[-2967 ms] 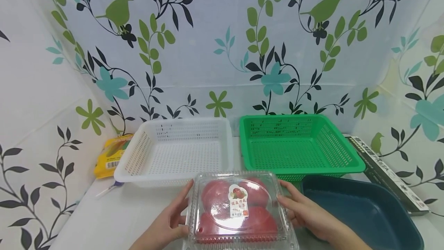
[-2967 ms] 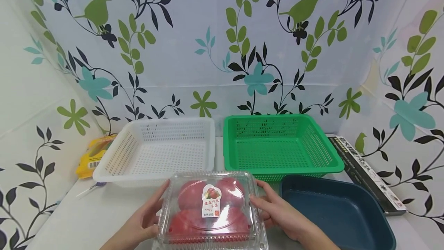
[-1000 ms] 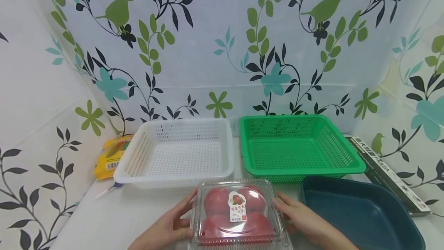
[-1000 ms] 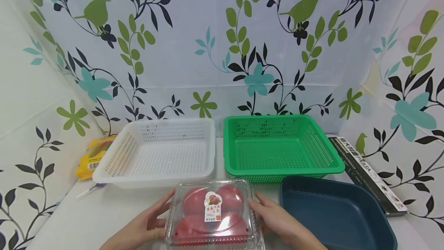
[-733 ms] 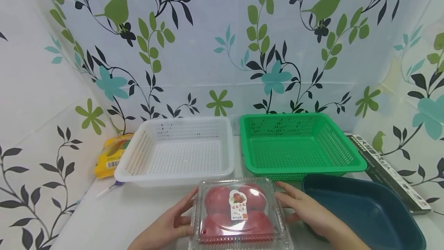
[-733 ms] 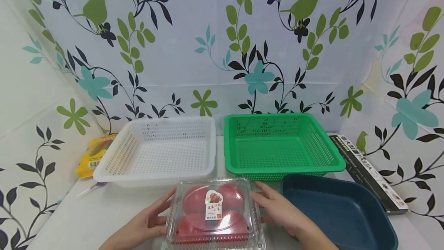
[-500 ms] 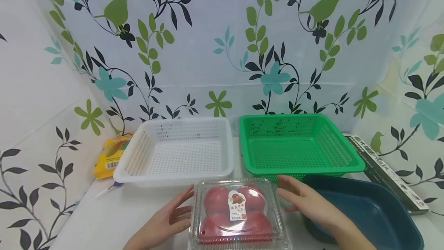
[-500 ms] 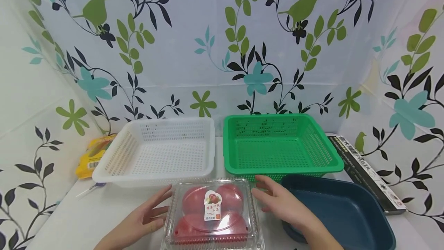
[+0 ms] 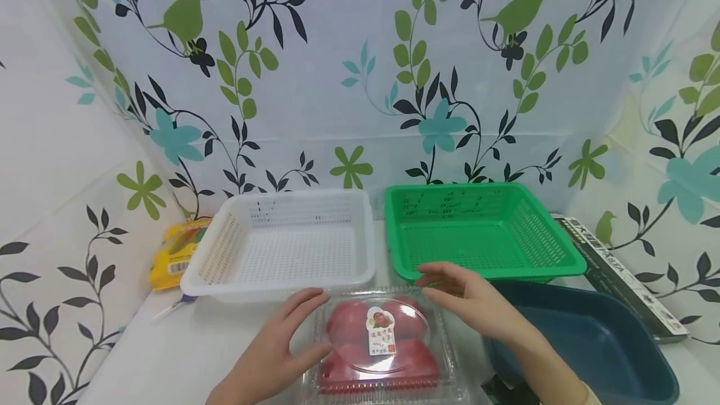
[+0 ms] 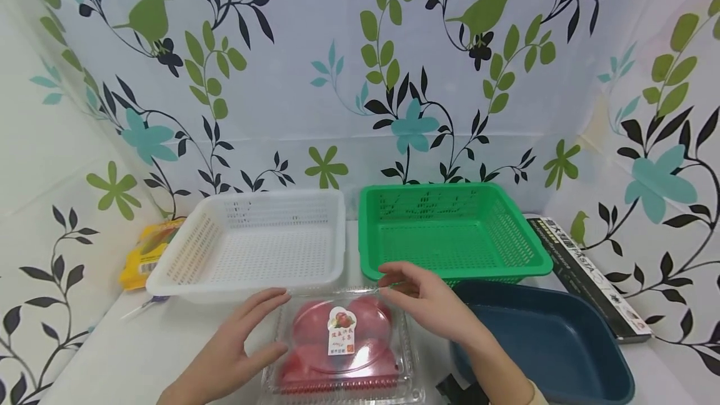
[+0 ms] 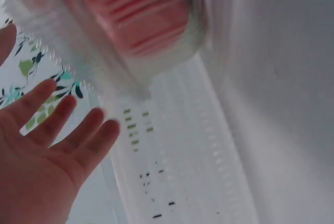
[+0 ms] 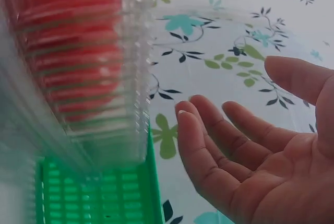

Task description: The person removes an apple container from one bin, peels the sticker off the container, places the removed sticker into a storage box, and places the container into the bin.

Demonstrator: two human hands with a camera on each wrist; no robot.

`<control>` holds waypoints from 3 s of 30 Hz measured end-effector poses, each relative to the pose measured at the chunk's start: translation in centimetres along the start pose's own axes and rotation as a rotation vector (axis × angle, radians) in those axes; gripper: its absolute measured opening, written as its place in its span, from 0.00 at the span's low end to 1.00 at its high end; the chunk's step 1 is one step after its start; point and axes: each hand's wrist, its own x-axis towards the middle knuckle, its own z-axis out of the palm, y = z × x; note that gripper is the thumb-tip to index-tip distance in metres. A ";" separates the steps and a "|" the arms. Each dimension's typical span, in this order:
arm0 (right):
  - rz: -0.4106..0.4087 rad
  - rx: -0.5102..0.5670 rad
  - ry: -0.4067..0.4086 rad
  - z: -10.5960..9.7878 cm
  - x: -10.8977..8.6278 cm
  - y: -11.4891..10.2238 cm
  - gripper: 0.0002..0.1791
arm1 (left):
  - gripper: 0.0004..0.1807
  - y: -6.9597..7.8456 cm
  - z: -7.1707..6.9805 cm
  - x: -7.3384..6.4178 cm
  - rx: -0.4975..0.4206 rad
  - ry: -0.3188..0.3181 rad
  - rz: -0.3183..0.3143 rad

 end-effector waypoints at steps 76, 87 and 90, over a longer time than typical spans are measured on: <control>-0.197 -0.368 -0.204 5.8 5.1 0.1 0.03 | 0.27 -1.1 3.3 0.5 -0.027 -0.064 0.134; -0.194 -0.311 -0.209 5.6 4.9 -0.2 0.04 | 0.26 -1.1 3.3 0.5 -0.005 -0.044 0.183; -0.187 -0.295 -0.220 5.4 4.8 -0.3 0.04 | 0.26 -1.1 3.3 0.5 -0.001 -0.038 0.199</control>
